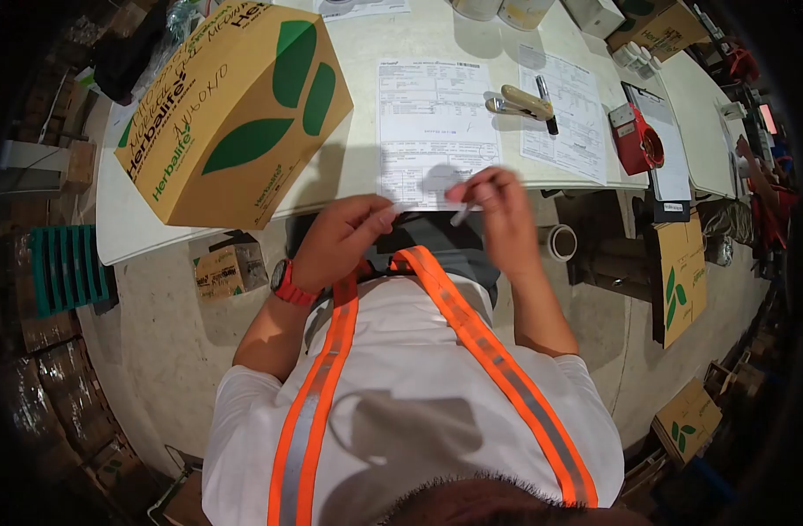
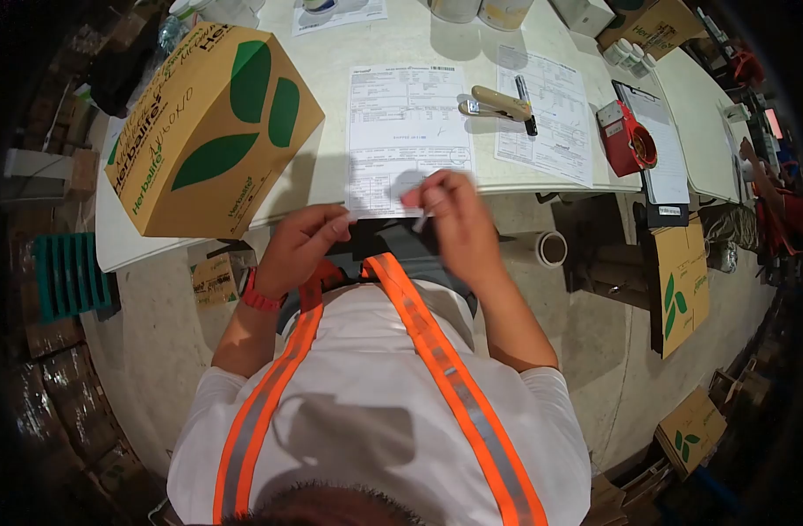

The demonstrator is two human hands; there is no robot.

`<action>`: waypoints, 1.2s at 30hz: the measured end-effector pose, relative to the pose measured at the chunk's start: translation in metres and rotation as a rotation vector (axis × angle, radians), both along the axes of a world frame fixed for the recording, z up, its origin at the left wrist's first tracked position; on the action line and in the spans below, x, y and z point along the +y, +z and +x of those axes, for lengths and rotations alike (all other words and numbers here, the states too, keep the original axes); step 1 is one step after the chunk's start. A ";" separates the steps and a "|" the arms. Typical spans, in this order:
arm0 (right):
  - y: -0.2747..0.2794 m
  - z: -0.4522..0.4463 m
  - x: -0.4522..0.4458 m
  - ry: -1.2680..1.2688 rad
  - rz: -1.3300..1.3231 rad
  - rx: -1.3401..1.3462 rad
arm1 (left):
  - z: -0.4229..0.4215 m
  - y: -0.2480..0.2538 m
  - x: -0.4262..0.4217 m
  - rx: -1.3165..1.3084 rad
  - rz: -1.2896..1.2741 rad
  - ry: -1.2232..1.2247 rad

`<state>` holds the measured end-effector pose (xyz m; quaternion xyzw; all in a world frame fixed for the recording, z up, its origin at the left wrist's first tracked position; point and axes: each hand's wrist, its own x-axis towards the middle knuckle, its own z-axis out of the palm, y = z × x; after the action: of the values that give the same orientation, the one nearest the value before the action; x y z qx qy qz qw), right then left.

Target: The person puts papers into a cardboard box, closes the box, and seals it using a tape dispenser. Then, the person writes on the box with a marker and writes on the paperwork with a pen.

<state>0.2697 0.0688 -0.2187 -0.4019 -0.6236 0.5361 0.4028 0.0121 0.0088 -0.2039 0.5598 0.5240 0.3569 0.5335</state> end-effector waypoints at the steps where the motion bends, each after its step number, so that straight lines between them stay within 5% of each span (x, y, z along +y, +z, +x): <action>1: -0.006 -0.001 0.005 -0.066 -0.105 0.357 | 0.001 -0.002 -0.001 -0.041 -0.020 0.014; 4: 0.011 -0.011 0.008 -0.172 -0.254 0.670 | 0.009 -0.004 0.001 -0.136 -0.052 0.030; 7: 0.010 -0.016 0.006 -0.175 -0.277 0.713 | 0.010 -0.010 0.003 -0.143 -0.039 -0.007; 28: 0.002 -0.036 -0.017 -0.041 -0.296 0.580 | 0.011 0.000 0.004 -0.020 -0.064 -0.070; 36: 0.005 0.028 0.059 -0.273 0.020 0.222 | -0.013 -0.049 0.077 0.688 0.656 -0.067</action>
<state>0.2979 0.1283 -0.2133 -0.4169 -0.5203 0.5113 0.5422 -0.0009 0.0861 -0.2525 0.8011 0.5114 0.2799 0.1352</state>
